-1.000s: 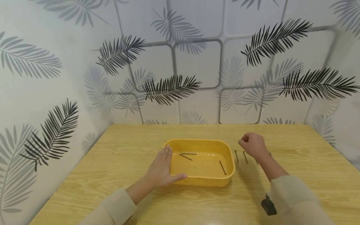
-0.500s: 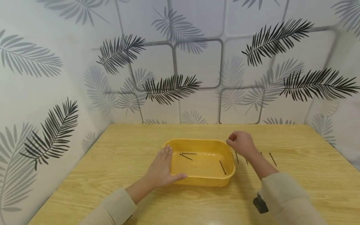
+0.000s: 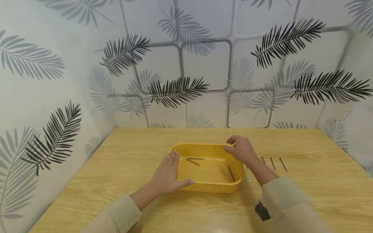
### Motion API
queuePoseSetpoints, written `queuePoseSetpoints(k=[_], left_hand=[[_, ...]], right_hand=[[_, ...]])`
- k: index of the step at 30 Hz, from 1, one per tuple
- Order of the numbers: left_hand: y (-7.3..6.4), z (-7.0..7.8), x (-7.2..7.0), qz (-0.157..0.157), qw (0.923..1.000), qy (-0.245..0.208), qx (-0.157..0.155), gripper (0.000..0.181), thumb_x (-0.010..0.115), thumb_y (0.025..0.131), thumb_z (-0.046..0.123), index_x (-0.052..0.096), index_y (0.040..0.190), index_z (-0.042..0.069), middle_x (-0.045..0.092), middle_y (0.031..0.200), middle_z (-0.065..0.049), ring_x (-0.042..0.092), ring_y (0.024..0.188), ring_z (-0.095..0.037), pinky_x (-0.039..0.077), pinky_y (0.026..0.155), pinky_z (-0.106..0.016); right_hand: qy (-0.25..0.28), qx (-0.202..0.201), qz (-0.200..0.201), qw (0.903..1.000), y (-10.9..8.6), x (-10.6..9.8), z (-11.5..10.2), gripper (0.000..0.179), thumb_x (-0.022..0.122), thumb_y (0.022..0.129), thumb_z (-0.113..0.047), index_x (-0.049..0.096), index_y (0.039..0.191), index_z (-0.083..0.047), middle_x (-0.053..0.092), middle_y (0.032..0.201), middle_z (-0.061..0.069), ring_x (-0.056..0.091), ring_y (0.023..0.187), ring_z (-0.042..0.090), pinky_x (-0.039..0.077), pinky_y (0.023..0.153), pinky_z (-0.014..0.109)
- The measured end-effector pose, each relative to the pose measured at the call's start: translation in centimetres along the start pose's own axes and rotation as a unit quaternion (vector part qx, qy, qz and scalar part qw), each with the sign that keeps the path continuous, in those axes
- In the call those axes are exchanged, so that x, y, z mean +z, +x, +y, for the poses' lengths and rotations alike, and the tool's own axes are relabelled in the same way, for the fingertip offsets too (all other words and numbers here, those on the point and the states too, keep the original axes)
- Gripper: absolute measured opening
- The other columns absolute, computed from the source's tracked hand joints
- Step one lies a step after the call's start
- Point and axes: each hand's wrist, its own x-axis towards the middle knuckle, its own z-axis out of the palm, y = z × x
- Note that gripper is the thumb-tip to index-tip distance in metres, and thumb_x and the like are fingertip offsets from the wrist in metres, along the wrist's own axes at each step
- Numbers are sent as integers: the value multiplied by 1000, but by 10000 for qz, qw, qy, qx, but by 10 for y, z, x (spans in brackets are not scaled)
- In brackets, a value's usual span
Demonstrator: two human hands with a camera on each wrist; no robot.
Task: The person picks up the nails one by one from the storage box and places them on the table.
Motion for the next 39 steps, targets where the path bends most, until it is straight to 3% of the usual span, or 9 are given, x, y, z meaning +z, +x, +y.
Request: queuePoseSetpoints(k=[14, 25, 39], left_hand=[[1, 1, 1, -72, 9999, -84, -40, 108, 42, 80, 74, 16, 145, -8, 12, 153, -24, 12, 143, -35, 15, 117, -44], [2, 2, 2, 17, 10000, -72, -1, 108, 44, 80, 74, 17, 145, -8, 14, 153, -24, 13, 143, -34, 16, 117, -43], [0, 1, 1, 96, 9999, 17, 34, 108, 43, 80, 74, 18, 144, -8, 16, 152, -25, 15, 143, -35, 17, 117, -44]], right_hand=[[227, -156, -182, 9995, 2, 18, -11, 28, 65, 83, -8, 61, 103, 12, 64, 97, 27, 61, 83, 33, 53, 70, 40], [306, -60, -359, 9989, 6, 35, -18, 27, 63, 85, -9, 62, 104, 11, 64, 99, 25, 60, 85, 31, 53, 69, 37], [11, -45, -831, 9965, 11, 55, -31, 31, 64, 86, -13, 64, 107, 10, 66, 103, 24, 63, 89, 32, 54, 74, 41]])
